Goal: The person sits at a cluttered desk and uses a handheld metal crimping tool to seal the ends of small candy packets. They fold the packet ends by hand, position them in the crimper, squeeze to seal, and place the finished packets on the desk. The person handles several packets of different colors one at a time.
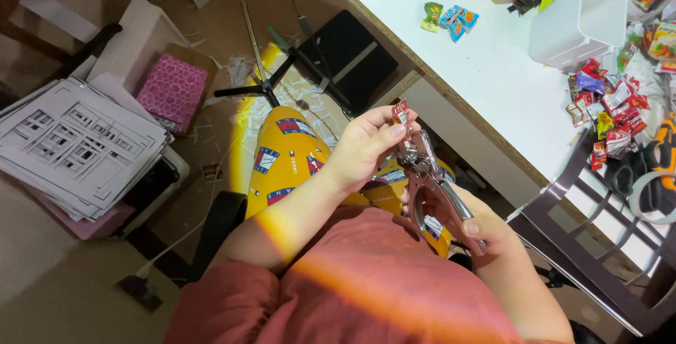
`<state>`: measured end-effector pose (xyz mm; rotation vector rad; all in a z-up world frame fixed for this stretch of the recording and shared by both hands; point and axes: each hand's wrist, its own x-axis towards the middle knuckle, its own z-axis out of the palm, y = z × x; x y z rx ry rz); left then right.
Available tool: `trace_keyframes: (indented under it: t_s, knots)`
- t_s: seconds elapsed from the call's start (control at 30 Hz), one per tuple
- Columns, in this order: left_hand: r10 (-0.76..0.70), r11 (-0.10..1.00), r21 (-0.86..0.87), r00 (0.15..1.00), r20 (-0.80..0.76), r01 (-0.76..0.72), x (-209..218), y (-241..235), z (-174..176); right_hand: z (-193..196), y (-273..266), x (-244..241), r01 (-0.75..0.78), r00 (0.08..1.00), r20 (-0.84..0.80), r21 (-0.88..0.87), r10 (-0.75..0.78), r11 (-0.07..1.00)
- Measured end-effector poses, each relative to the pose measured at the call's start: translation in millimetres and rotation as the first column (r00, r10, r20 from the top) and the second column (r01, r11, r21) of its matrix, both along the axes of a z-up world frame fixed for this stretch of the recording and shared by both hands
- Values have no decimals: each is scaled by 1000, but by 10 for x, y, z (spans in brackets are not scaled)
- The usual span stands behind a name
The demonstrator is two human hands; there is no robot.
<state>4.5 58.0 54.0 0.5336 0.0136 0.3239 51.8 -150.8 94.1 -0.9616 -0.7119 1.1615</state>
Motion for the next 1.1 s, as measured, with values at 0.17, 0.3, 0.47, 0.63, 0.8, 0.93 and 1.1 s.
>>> trace_keyframes:
  t_s: [0.17, 0.3, 0.47, 0.63, 0.8, 0.93, 1.1]
  knots:
    - [-24, 988, 153, 1000, -13, 26, 3, 41, -45, 117, 90, -67, 5, 1000, -23, 12, -5, 1000]
    - [-19, 973, 229, 1000, -7, 20, -54, 69, 29, 122, 68, -76, 14, 999, -44, 17, -14, 1000]
    - [-29, 968, 250, 1000, 4, 27, -77, 98, 22, 120, 55, -83, 6, 994, -112, 54, 0, 999]
    - [-43, 958, 284, 999, 17, 36, -58, 120, -9, 24, 16, -62, -20, 982, -185, 126, 43, 992]
    - [-82, 969, 236, 996, 19, 75, 2, 108, -129, 31, 21, -112, 14, 967, -253, 169, 29, 986]
    - [-141, 982, 126, 990, -3, 140, 3, 74, -185, 25, 62, -132, -1, 963, -263, 181, 50, 984]
    - [-165, 985, 41, 986, -19, 166, 22, 61, -269, -49, 23, -142, 72, 960, -277, 143, -30, 987]
